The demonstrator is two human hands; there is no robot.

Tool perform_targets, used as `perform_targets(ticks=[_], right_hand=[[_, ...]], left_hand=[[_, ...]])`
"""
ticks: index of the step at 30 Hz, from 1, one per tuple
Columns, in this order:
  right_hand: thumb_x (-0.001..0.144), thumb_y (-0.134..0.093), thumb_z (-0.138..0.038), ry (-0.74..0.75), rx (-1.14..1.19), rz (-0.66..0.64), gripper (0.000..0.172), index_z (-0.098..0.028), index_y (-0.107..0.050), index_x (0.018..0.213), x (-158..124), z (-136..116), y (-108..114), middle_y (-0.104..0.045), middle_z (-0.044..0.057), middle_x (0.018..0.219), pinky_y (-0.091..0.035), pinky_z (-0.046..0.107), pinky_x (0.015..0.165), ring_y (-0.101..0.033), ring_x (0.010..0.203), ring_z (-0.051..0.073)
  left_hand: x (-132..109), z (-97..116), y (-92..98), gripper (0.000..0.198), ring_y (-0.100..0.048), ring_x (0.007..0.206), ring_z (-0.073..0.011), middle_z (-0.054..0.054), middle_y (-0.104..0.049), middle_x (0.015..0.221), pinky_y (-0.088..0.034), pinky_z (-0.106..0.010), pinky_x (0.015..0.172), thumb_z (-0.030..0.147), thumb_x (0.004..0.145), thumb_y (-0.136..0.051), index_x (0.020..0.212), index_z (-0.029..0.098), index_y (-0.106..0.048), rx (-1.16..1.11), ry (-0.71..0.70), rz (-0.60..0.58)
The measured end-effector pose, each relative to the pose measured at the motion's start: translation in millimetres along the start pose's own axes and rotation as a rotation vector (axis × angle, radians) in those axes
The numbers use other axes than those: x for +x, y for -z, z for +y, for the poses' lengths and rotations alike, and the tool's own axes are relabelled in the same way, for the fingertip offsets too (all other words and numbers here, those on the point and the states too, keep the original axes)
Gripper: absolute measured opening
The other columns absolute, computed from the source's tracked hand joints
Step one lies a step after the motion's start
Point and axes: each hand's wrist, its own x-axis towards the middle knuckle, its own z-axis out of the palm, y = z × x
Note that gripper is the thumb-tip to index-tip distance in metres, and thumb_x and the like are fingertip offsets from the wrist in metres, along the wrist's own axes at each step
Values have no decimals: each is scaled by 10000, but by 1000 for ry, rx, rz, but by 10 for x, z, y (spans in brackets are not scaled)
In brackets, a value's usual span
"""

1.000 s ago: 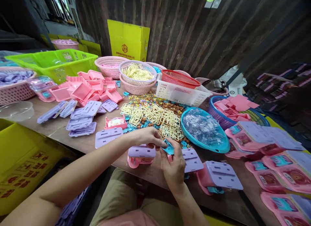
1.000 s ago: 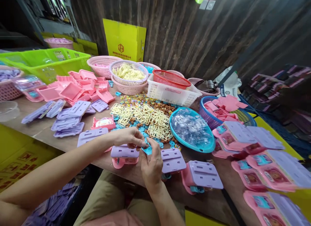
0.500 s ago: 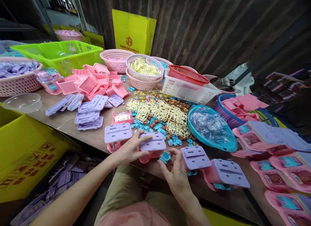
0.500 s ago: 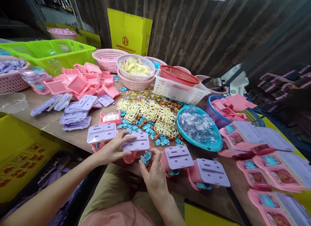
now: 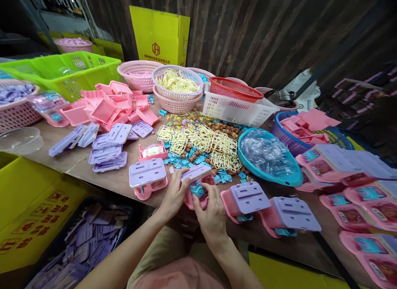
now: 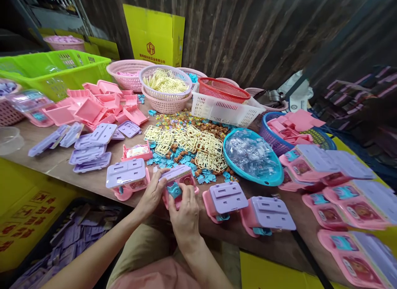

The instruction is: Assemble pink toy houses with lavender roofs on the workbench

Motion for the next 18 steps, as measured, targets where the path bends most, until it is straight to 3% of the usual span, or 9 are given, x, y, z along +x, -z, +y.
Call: perform_targets(ticks=[5, 10, 18], right_hand=[[890, -478, -290, 105, -104, 51, 361, -172, -470, 1231, -17, 88, -66, -591, 125, 1020, -487, 419, 798, -560, 967, 251], [889, -467, -231, 135, -128, -4, 474, -215, -374, 1354, -30, 112, -53, -558, 110, 1032, -483, 432, 804, -542, 941, 240], [885, -454, -178, 143, -225, 57, 532, -191, -316, 1399, -41, 63, -68, -571, 124, 1006, -486, 419, 771, -537, 919, 248]], left_hand=[[13, -56, 61, 473, -442, 1193, -228, -60, -487, 1266, -332, -359, 1011, 452, 815, -544, 1227, 232, -466, -125, 47, -81], [8, -35, 84, 449, -420, 1212, -230, -58, -485, 1285, -295, -373, 1038, 424, 841, -524, 1245, 238, -464, -139, 68, -112], [9, -102, 42, 451, -475, 1137, -268, -62, -571, 1135, -362, -416, 981, 439, 801, -574, 1207, 249, -520, -147, 63, -80]])
